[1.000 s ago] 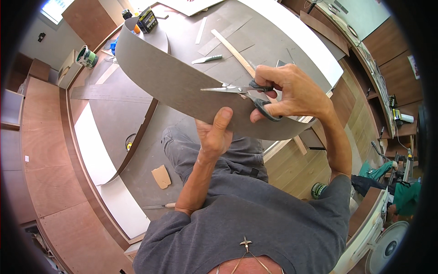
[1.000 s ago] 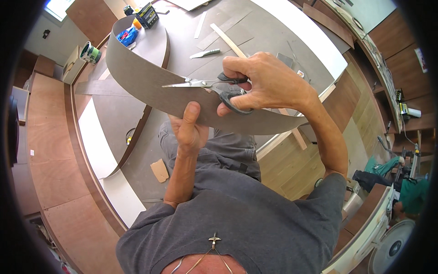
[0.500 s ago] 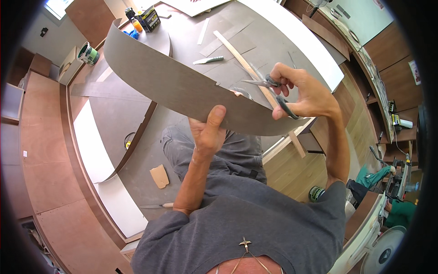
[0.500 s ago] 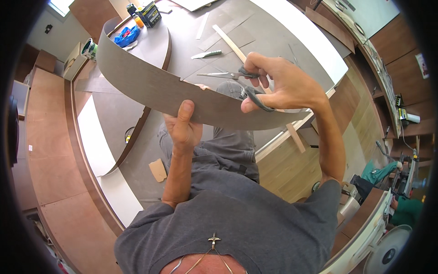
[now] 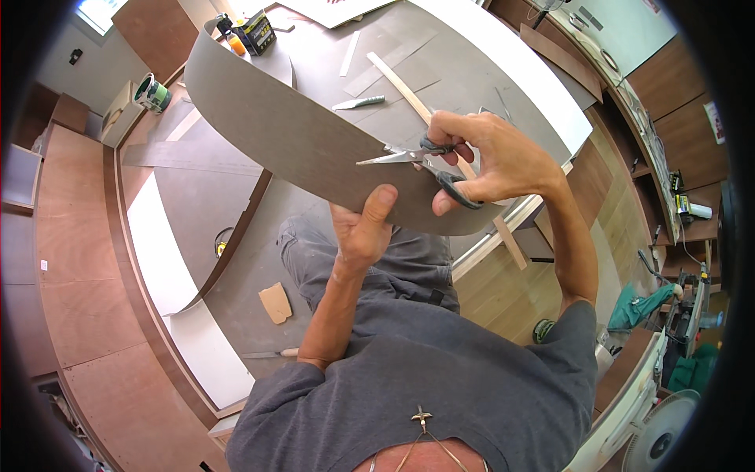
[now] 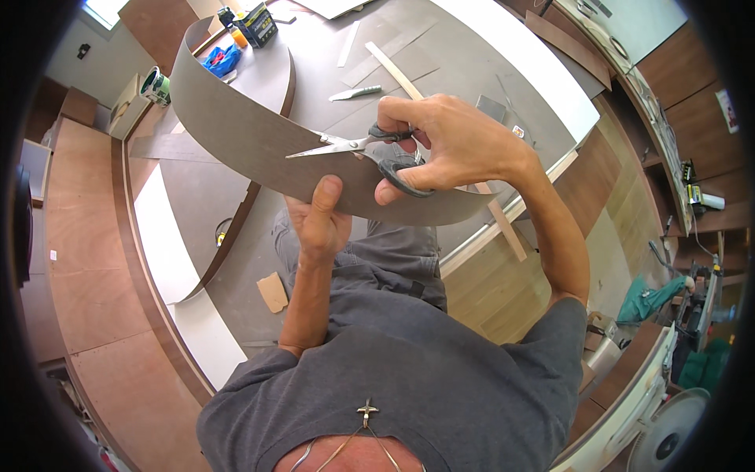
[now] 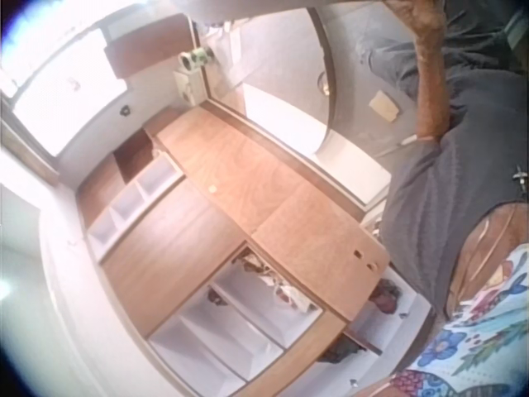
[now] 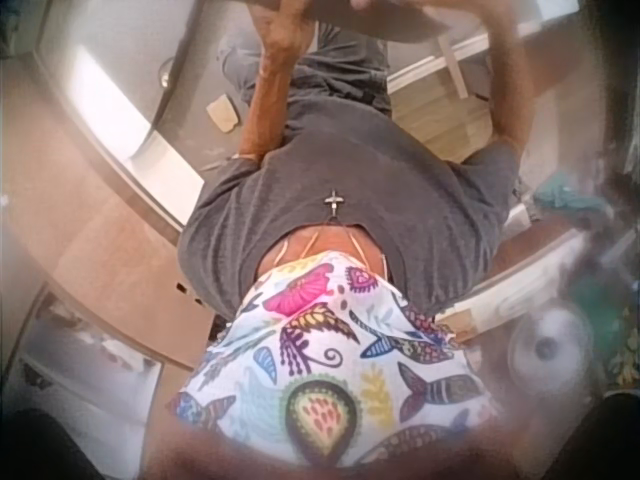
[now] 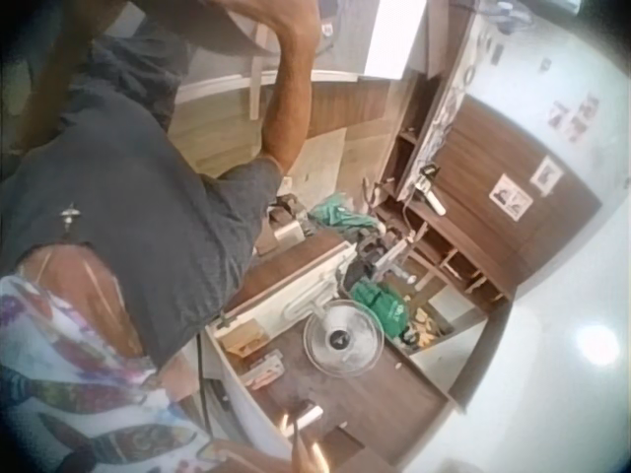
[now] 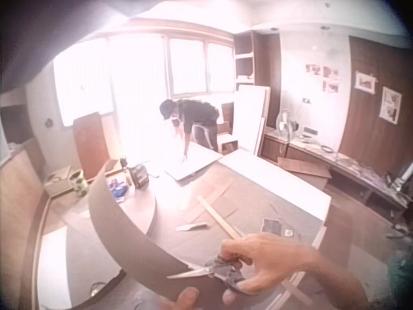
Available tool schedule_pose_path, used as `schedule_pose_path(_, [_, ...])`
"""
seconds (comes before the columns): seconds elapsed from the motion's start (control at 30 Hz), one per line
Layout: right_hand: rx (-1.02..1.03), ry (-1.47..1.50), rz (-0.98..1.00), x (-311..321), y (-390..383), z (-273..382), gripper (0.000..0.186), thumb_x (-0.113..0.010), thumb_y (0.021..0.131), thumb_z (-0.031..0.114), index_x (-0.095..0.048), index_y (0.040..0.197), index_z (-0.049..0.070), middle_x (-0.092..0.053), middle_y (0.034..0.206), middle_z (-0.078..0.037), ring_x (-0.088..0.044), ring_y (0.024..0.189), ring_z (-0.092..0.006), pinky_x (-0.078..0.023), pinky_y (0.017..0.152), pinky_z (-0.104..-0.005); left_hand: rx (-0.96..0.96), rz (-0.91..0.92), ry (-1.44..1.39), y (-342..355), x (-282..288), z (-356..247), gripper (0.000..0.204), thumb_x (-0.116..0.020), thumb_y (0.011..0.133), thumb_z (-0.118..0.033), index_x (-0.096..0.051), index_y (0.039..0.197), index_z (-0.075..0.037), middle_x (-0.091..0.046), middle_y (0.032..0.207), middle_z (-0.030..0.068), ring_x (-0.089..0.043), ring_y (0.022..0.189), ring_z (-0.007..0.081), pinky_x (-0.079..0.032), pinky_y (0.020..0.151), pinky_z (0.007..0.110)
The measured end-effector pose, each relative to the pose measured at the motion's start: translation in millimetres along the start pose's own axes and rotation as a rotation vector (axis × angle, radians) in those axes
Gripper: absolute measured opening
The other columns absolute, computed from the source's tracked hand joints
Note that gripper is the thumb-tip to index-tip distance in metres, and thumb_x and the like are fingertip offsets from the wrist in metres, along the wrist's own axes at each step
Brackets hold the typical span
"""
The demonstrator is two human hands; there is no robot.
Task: The person uses scissors to cut a long strip of brown material, likely laminate or veneer, into smaller pieces. They then use a utility knife to score and trim the edges of the material on a workbench. The person handles the material and tools with both hands, occasionally adjusting their position to reach different sections of the strip.
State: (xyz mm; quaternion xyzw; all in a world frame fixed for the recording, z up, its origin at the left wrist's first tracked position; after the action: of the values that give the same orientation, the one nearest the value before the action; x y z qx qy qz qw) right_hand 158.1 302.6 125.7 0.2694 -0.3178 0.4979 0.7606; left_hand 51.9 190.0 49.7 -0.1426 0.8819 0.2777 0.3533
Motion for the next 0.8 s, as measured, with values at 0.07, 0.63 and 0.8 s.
schedule_pose_path(0.07, [-0.015,0.014,0.008,-1,1,0,0.062,-0.086,0.057,0.052,-0.051,0.082,0.007,-0.051,0.065,-0.001,-0.048,0.06,-0.0146,-0.037,0.055,-0.03,0.008,0.018,-0.004,-1,3,3,0.033,-0.058,0.092,0.001,-0.05,0.124,0.002,-0.061,0.115,0.0127,-0.06,0.105,0.0196,-0.05,0.09,0.033])
schedule_pose_path(0.63, [-0.018,0.036,0.043,-1,4,-2,0.064,-0.087,0.058,0.052,-0.052,0.087,0.006,-0.047,0.07,0.0,-0.043,0.065,-0.0106,-0.034,0.057,-0.0274,0.011,0.023,0.039,1,9,3,0.034,-0.057,0.093,-0.002,-0.047,0.126,0.002,-0.06,0.116,0.0147,-0.061,0.105,0.0216,-0.05,0.091,0.035])
schedule_pose_path(0.8, [-0.044,0.036,0.014,12,-9,-15,0.068,-0.085,0.059,0.056,-0.053,0.092,0.006,-0.051,0.077,-0.002,-0.048,0.072,-0.0145,-0.037,0.066,-0.0297,0.008,-0.013,0.028,5,23,-1,0.036,-0.057,0.092,-0.002,-0.046,0.126,0.002,-0.061,0.115,0.0158,-0.061,0.106,0.0241,-0.05,0.094,0.037])
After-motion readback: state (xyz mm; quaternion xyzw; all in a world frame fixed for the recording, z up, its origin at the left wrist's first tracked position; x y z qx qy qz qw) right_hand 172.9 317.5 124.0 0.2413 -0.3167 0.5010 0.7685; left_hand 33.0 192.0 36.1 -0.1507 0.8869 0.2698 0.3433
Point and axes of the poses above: each hand's wrist, its own y-axis towards the middle knuckle, its own x-axis out of the back of the hand, z = x × y, the point moved 7 cm from there along y, towards the middle knuckle
